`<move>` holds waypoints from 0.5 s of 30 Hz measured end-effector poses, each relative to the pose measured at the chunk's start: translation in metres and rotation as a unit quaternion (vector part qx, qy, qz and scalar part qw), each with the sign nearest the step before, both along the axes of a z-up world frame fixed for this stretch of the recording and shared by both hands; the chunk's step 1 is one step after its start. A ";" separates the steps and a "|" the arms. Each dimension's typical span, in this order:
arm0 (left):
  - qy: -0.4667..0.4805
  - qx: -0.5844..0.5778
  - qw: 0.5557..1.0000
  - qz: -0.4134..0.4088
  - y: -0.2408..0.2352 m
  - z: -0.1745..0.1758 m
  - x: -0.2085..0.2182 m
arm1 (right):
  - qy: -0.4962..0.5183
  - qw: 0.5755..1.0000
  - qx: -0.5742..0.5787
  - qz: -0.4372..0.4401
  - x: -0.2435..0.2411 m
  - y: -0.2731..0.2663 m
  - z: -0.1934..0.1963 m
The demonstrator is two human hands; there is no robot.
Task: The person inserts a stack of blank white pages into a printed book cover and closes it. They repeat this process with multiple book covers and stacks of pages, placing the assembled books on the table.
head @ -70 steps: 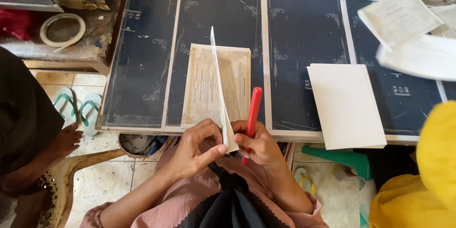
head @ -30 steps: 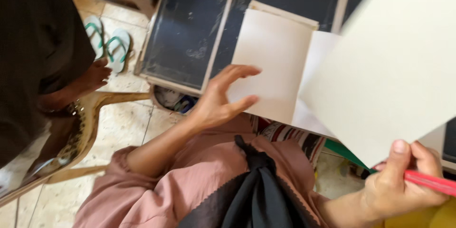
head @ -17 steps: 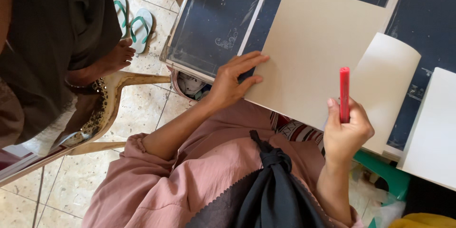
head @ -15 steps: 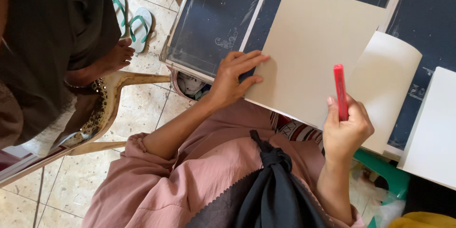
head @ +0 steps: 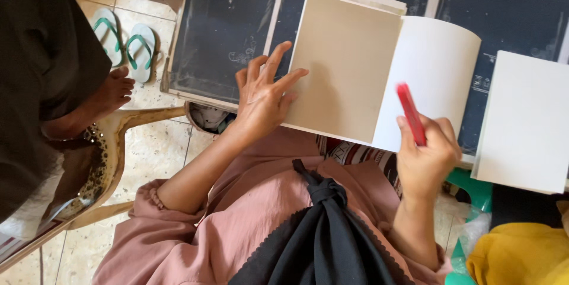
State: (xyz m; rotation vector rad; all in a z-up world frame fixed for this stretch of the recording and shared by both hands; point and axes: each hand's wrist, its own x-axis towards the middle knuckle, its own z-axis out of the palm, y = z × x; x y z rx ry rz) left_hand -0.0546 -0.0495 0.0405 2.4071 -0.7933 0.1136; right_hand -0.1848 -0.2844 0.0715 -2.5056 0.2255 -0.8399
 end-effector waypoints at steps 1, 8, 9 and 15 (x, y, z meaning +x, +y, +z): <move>0.000 -0.001 1.000 -0.001 -0.010 0.002 0.001 | 0.000 1.000 -0.001 -0.001 -0.012 -0.007 -0.004; -0.023 0.091 0.987 -0.131 -0.087 -0.017 0.004 | 0.229 0.876 0.424 0.019 -0.064 -0.002 -0.010; 0.004 0.118 0.982 -0.150 -0.093 -0.020 0.004 | 0.239 0.825 0.511 0.032 -0.071 -0.004 -0.023; -0.016 0.083 0.988 -0.132 -0.091 -0.020 -0.004 | 0.068 0.731 0.672 0.096 -0.091 -0.024 -0.071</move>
